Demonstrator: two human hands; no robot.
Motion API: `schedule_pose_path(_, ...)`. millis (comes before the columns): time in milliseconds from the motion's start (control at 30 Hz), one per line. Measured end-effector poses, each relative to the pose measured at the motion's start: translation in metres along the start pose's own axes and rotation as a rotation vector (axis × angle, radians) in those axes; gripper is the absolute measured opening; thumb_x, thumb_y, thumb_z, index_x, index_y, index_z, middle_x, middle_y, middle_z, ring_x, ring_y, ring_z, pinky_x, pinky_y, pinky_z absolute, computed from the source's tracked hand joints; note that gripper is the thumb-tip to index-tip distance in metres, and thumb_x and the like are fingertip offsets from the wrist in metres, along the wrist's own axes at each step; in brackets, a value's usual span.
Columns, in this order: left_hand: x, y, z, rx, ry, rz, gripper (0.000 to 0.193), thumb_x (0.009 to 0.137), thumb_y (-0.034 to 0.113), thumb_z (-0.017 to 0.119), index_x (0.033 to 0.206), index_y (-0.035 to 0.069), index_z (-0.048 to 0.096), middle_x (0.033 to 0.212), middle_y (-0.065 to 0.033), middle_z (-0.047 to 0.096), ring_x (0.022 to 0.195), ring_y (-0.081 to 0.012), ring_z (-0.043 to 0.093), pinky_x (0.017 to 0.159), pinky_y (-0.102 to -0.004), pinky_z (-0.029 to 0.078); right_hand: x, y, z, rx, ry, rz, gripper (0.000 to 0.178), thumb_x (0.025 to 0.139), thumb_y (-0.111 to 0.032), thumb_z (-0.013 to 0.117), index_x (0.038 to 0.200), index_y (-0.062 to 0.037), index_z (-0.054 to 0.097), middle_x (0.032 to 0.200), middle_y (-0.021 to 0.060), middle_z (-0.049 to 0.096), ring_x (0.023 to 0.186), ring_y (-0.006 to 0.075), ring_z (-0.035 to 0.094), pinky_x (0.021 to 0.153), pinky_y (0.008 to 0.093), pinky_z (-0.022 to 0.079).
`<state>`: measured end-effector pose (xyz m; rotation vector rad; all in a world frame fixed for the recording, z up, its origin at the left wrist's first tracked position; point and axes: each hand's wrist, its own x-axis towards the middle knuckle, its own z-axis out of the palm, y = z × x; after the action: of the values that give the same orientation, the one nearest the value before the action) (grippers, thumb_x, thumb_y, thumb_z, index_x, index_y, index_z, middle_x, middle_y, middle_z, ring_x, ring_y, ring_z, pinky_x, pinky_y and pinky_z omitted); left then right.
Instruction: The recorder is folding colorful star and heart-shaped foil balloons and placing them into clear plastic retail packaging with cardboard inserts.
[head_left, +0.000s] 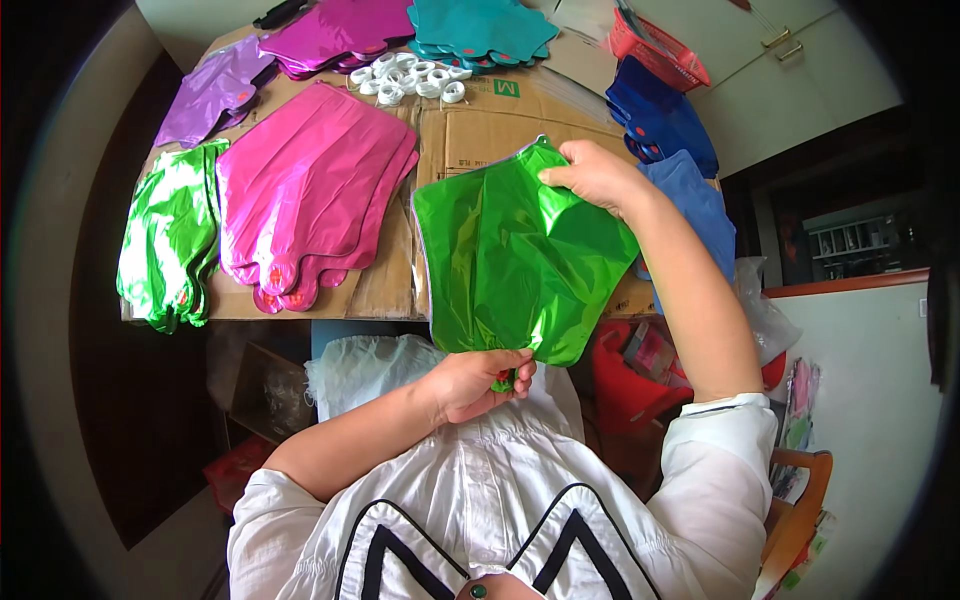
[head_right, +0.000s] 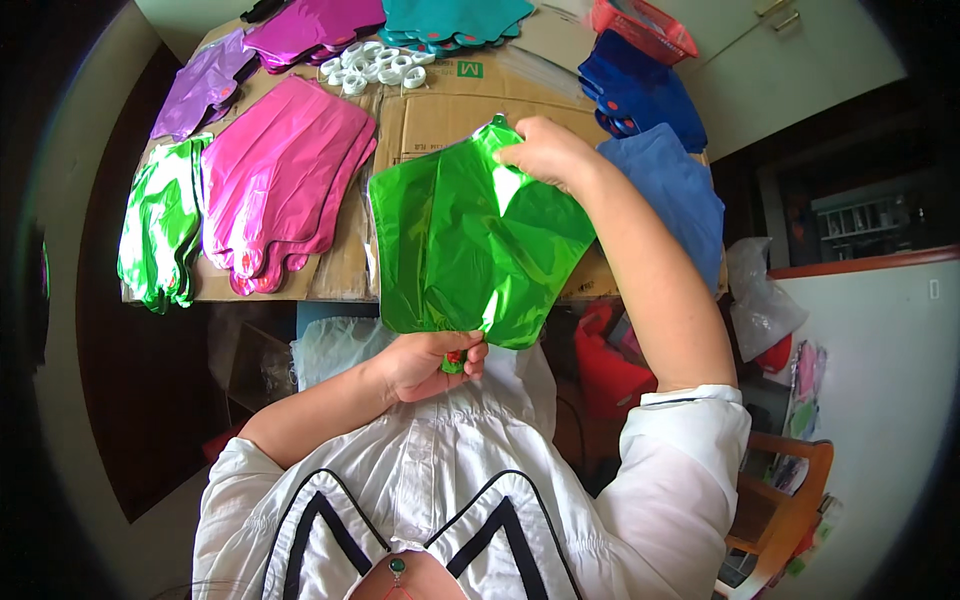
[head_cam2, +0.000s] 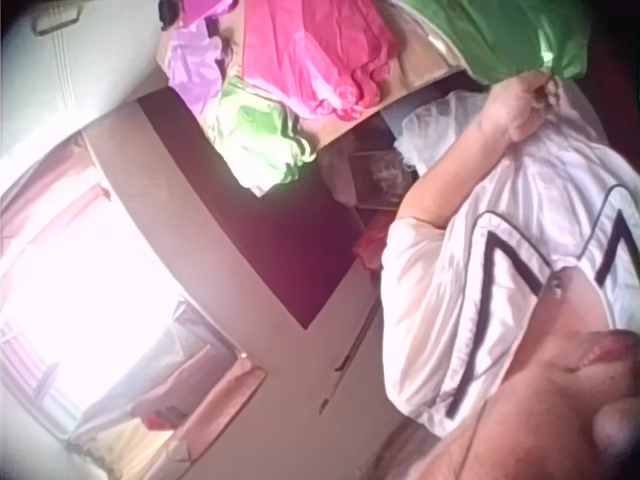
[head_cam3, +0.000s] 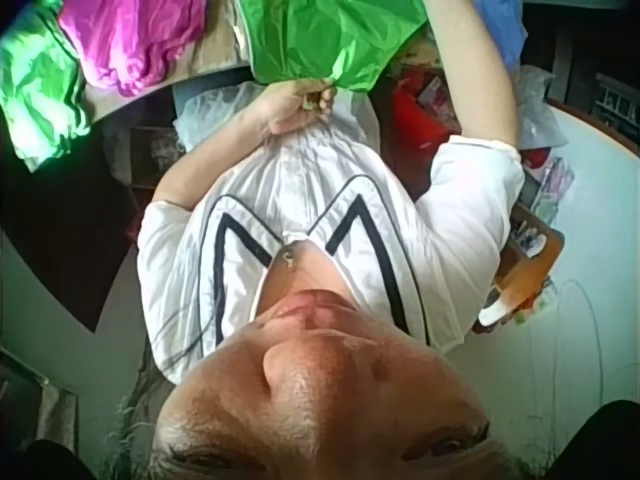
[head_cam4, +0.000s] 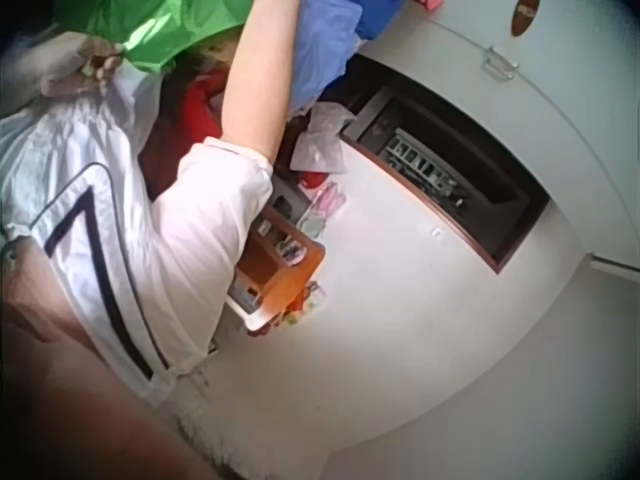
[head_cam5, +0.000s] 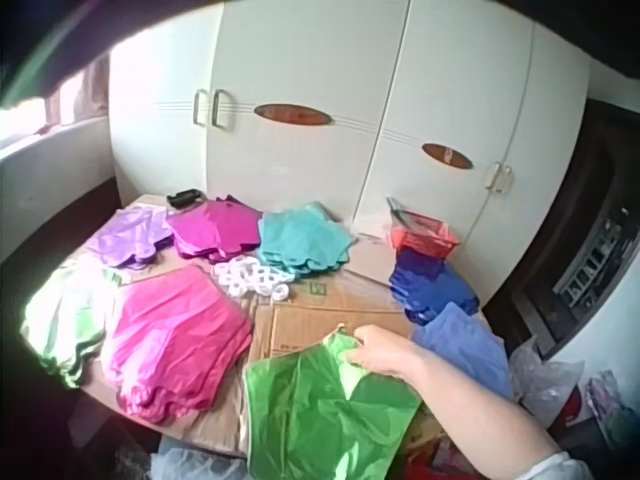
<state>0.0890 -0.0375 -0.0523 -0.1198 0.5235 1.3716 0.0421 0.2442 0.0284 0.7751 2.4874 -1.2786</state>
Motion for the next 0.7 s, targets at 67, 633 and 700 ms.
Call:
schedule_pose_path(67,0.001,0.000,0.000,-0.001,0.002,0.001,0.013,0.099,0.013,0.052,0.089,0.006,0.055,0.080,-0.0029,0.055,0.075,-0.0152,0.049,0.073,-0.0286,0.044,0.006,-0.009,0.004,-0.008,0.097,-0.023,0.029,0.089,-0.023,0.069,0.100,0.0031,0.064,0.088,0.0075,0.068,0.073,0.0120,0.063,0.067,0.0288,0.051)
schedule_pose_path(633,-0.004,0.004,0.005,-0.054,0.006,0.018,0.013,0.097,0.013,0.055,0.096,0.001,0.060,0.090,-0.0080,0.062,0.083,-0.0178,0.059,0.079,-0.0299,0.048,0.046,-0.037,0.021,-0.304,0.304,0.018,0.047,0.085,-0.046,0.064,0.081,0.0000,0.071,0.085,0.0189,0.071,0.084,0.0311,0.069,0.080,0.0397,0.053)
schedule_pose_path(700,-0.001,0.004,0.001,-0.051,-0.005,0.015,0.012,0.097,0.012,0.055,0.095,0.001,0.060,0.090,-0.0073,0.061,0.082,-0.0174,0.057,0.080,-0.0298,0.048,0.050,-0.031,0.017,-0.239,0.241,0.056,0.047,0.084,-0.048,0.065,0.082,-0.0010,0.071,0.085,0.0171,0.071,0.083,0.0301,0.069,0.079,0.0394,0.053)
